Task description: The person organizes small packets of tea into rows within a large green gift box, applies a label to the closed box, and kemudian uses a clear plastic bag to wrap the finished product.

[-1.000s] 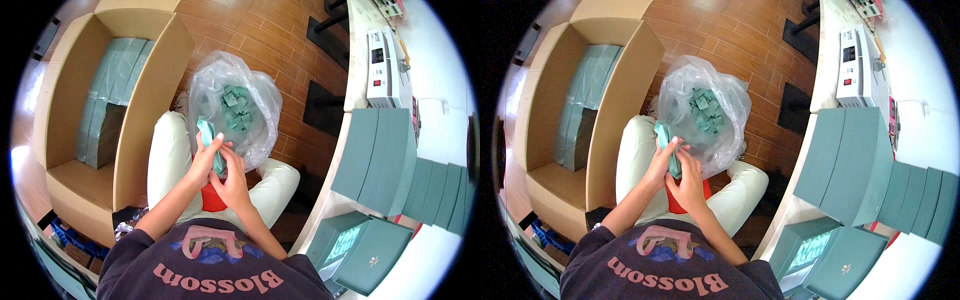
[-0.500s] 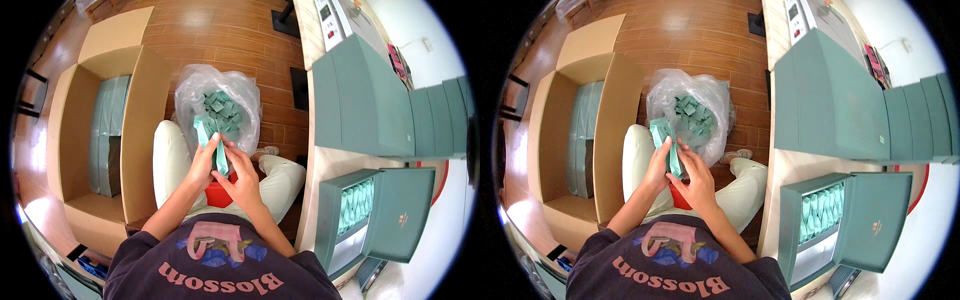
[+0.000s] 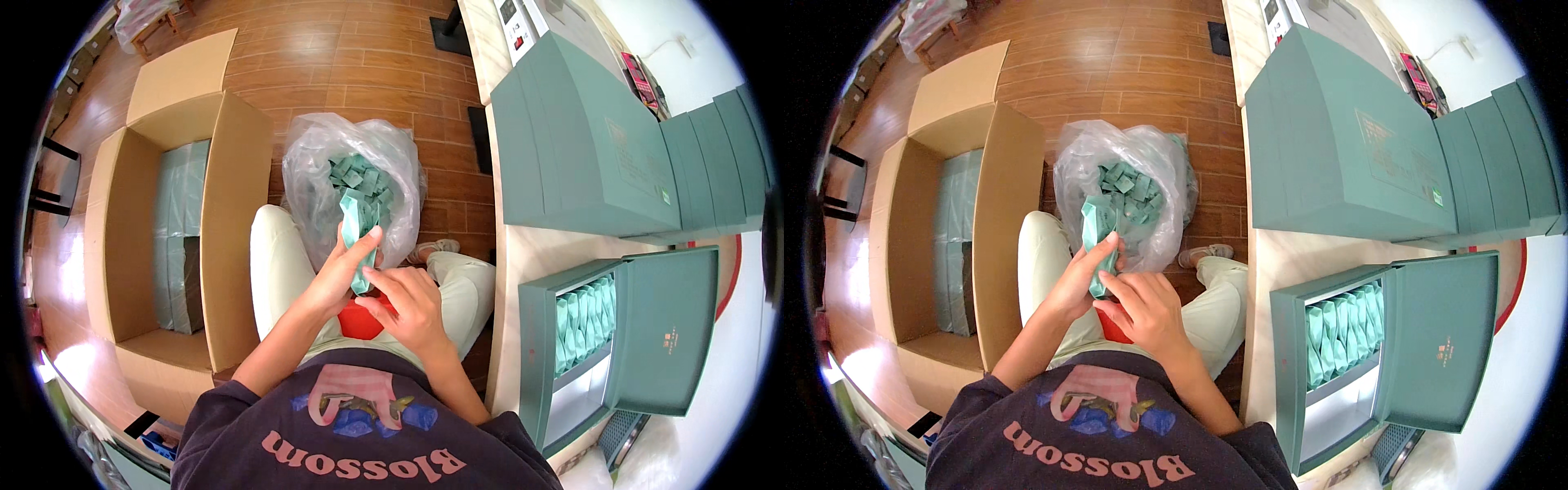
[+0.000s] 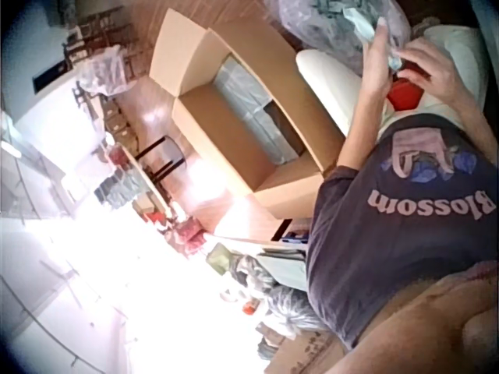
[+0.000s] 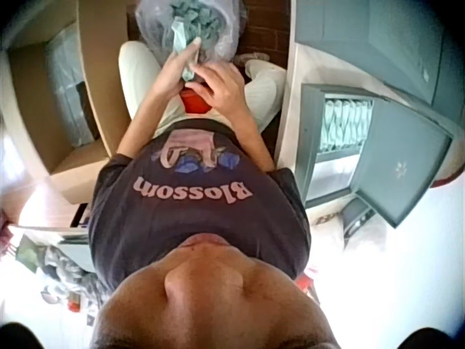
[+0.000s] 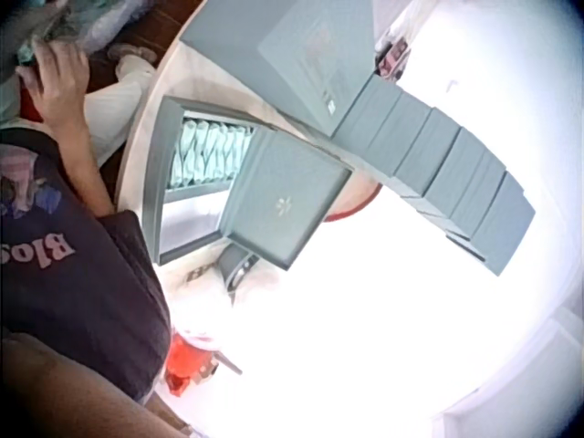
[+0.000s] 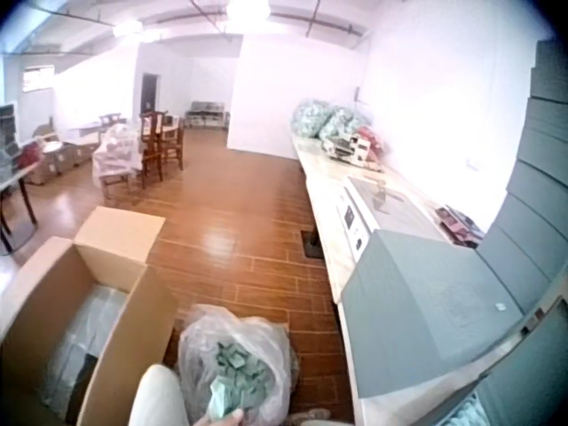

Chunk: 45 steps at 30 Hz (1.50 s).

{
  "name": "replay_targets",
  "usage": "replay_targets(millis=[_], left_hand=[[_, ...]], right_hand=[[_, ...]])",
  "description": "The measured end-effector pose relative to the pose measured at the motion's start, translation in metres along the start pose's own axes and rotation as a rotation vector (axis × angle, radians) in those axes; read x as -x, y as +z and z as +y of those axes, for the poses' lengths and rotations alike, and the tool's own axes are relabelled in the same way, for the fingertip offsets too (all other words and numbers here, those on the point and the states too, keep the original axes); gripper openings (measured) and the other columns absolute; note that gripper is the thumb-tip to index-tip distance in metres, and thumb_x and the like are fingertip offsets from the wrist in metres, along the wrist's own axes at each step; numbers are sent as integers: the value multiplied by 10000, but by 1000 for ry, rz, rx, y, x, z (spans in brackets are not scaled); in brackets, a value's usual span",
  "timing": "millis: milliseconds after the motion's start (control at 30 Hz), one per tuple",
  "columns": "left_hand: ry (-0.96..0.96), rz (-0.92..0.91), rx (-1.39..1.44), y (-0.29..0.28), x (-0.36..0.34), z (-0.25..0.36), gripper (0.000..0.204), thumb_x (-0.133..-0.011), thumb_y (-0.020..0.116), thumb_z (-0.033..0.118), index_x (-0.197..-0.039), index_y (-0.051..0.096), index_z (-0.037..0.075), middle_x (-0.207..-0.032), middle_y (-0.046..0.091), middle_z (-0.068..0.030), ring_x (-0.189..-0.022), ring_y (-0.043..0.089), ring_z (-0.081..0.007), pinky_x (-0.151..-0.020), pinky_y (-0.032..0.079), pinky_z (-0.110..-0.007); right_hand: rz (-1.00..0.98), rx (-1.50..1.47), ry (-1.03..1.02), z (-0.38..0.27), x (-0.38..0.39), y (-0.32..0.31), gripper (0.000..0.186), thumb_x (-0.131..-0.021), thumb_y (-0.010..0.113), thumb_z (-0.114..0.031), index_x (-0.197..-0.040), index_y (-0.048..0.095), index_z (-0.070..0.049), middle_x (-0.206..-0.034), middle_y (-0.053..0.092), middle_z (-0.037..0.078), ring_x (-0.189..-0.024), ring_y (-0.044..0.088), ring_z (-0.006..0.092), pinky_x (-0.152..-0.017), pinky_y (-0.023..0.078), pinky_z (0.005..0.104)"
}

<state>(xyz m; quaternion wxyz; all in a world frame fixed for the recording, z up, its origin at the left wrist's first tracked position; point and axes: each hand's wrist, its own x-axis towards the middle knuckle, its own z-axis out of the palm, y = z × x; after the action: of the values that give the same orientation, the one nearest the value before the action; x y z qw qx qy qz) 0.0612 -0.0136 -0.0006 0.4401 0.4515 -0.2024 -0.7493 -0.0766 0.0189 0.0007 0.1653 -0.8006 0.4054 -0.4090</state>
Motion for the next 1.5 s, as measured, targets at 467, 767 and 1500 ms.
replay_targets(millis=[467,767,1500], left_hand=[[369,-47,-493,-12,4,-9,679,-883,630,269,-1422,264,80,-1177,465,-125,-1092,494,-250,-928,406,-349],[424,74,-1261,-9,30,11,839,-811,682,173,-1489,187,148,-1085,469,-196,-963,535,-372,-824,466,-420],[289,-188,-816,-22,29,6,844,-802,679,98,-1476,173,48,-1431,343,-180,-1324,347,-252,-1086,277,-355]], right_hand=[[4,-232,33,-16,-7,-6,185,-697,721,7,-814,586,-42,-754,570,84,-643,531,242,-572,415,329],[6,163,16,9,-40,-19,220,-719,671,45,-929,649,-13,-804,610,80,-697,583,244,-591,451,338],[-32,-89,128,17,-34,-7,342,-766,724,-136,-1057,631,18,-1090,650,160,-1049,610,325,-887,486,406]])
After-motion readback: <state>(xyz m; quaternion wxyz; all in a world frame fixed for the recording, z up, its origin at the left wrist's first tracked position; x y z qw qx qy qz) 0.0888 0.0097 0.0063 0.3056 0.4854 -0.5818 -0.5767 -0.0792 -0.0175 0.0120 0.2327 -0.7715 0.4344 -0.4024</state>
